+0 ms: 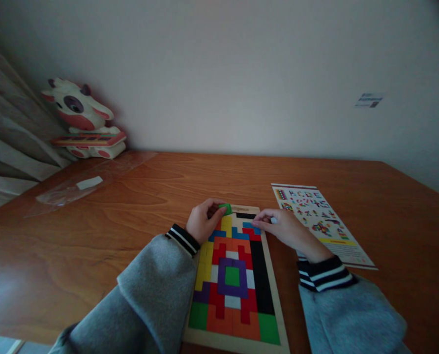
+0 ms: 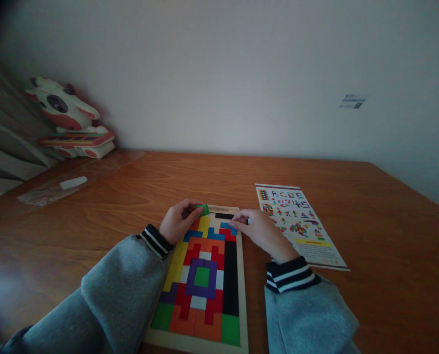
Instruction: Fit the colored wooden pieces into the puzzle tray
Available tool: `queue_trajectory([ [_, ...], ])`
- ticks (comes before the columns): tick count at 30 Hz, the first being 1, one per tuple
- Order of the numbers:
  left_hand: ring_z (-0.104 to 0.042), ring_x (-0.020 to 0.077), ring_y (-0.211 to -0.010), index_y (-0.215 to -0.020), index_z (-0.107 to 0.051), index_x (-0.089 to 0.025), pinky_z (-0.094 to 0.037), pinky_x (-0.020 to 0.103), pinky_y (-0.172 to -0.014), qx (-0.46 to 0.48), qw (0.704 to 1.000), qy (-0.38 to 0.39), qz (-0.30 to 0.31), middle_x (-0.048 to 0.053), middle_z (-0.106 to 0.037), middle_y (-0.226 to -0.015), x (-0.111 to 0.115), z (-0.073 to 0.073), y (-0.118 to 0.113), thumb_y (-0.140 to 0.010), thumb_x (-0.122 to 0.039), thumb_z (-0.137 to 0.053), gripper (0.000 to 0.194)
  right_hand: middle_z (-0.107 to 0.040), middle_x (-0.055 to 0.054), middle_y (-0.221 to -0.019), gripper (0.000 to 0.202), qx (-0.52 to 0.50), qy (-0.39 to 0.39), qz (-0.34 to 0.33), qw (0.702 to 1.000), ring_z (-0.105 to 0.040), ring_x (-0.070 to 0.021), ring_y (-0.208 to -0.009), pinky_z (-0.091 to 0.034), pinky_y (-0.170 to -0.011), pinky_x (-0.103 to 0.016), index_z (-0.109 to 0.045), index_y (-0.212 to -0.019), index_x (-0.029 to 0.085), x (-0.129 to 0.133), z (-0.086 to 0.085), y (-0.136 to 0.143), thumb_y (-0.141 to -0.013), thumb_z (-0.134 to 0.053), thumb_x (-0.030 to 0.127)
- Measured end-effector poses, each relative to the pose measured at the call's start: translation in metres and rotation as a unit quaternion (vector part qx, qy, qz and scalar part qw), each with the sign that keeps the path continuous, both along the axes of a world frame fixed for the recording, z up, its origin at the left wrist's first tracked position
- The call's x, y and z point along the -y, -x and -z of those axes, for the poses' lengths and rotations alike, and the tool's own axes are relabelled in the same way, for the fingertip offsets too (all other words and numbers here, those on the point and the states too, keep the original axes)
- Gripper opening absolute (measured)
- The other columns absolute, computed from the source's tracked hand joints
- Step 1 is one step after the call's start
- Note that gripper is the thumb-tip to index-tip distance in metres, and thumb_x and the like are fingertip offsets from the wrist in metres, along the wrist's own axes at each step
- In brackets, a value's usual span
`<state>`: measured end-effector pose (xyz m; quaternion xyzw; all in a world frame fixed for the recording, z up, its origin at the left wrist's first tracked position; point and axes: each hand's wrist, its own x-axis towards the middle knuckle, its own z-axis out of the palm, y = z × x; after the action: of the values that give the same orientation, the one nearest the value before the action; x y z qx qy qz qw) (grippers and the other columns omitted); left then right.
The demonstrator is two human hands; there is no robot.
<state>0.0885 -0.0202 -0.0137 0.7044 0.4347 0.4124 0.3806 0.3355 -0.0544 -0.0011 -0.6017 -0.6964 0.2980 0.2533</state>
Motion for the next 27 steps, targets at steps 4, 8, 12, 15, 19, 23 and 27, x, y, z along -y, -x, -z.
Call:
queue_trajectory([
  [4,-0.065,0.0166,-0.073,-0.102,-0.067,-0.015,-0.054,0.026,-0.063,-0.002,1.000,0.001,0.004,0.007,-0.070,-0.084,0.000,-0.001,0.000,-0.088,-0.038,-0.061,0.028,-0.054,0.003,-0.059,0.027,0.024,-0.008,0.014,1.000,-0.048,-0.0149,-0.055,-0.029,-0.052,-0.028,-0.064,-0.075,0.022,0.002,0.001,-0.001,-0.078,-0.069,0.049],
  [8,-0.064,0.0165,-0.073,-0.101,-0.066,-0.015,-0.053,0.025,-0.062,0.001,1.000,0.004,0.004,0.007,-0.070,-0.084,0.000,-0.001,0.000,-0.088,-0.038,-0.061,0.027,-0.059,0.001,-0.067,0.028,-0.001,-0.017,0.021,1.000,-0.053,-0.0162,-0.061,-0.034,-0.055,-0.028,-0.061,-0.083,0.023,0.000,0.005,-0.004,-0.081,-0.065,0.051],
  [12,-0.064,0.0159,-0.071,-0.101,-0.066,-0.015,-0.052,0.025,-0.061,-0.004,1.000,0.000,0.006,0.006,-0.070,-0.082,0.000,0.000,0.000,-0.088,-0.037,-0.061,0.027,-0.062,-0.003,-0.076,0.030,0.030,-0.078,0.111,0.990,-0.057,-0.0187,-0.067,-0.038,-0.060,-0.030,-0.056,-0.087,0.022,-0.005,0.014,-0.001,-0.086,-0.055,0.052],
  [15,-0.064,0.0157,-0.070,-0.101,-0.066,-0.015,-0.052,0.025,-0.062,-0.017,1.000,-0.007,0.006,0.005,-0.069,-0.081,0.000,0.000,0.000,-0.089,-0.035,-0.060,0.025,-0.062,-0.004,-0.078,0.033,0.086,-0.097,0.134,0.982,-0.058,-0.0206,-0.072,-0.039,-0.062,-0.031,-0.055,-0.087,0.021,-0.008,0.019,0.007,-0.080,-0.061,0.053],
  [19,-0.064,0.0156,-0.071,-0.100,-0.067,-0.015,-0.052,0.025,-0.063,-0.028,0.999,-0.017,0.004,0.005,-0.069,-0.081,0.000,0.001,-0.001,-0.089,-0.034,-0.059,0.023,-0.062,-0.005,-0.080,0.035,0.116,-0.100,0.143,0.978,-0.058,-0.0221,-0.073,-0.038,-0.061,-0.031,-0.054,-0.087,0.021,-0.011,0.019,0.019,-0.080,-0.059,0.055],
  [23,-0.065,0.0152,-0.071,-0.100,-0.067,-0.015,-0.052,0.024,-0.062,-0.026,1.000,-0.015,0.006,0.005,-0.070,-0.081,0.000,0.000,-0.001,-0.089,-0.033,-0.060,0.022,-0.062,-0.006,-0.081,0.031,0.115,-0.096,0.135,0.980,-0.059,-0.0227,-0.076,-0.038,-0.062,-0.031,-0.053,-0.087,0.021,-0.010,0.015,0.024,-0.083,-0.057,0.052],
  [27,-0.066,0.0156,-0.072,-0.100,-0.067,-0.015,-0.053,0.024,-0.063,-0.026,1.000,-0.015,0.007,0.005,-0.070,-0.081,0.001,-0.001,-0.001,-0.089,-0.033,-0.060,0.022,-0.063,-0.005,-0.082,0.026,0.109,-0.099,0.129,0.981,-0.059,-0.0216,-0.074,-0.037,-0.060,-0.030,-0.052,-0.087,0.022,-0.008,0.015,0.024,-0.085,-0.054,0.047],
])
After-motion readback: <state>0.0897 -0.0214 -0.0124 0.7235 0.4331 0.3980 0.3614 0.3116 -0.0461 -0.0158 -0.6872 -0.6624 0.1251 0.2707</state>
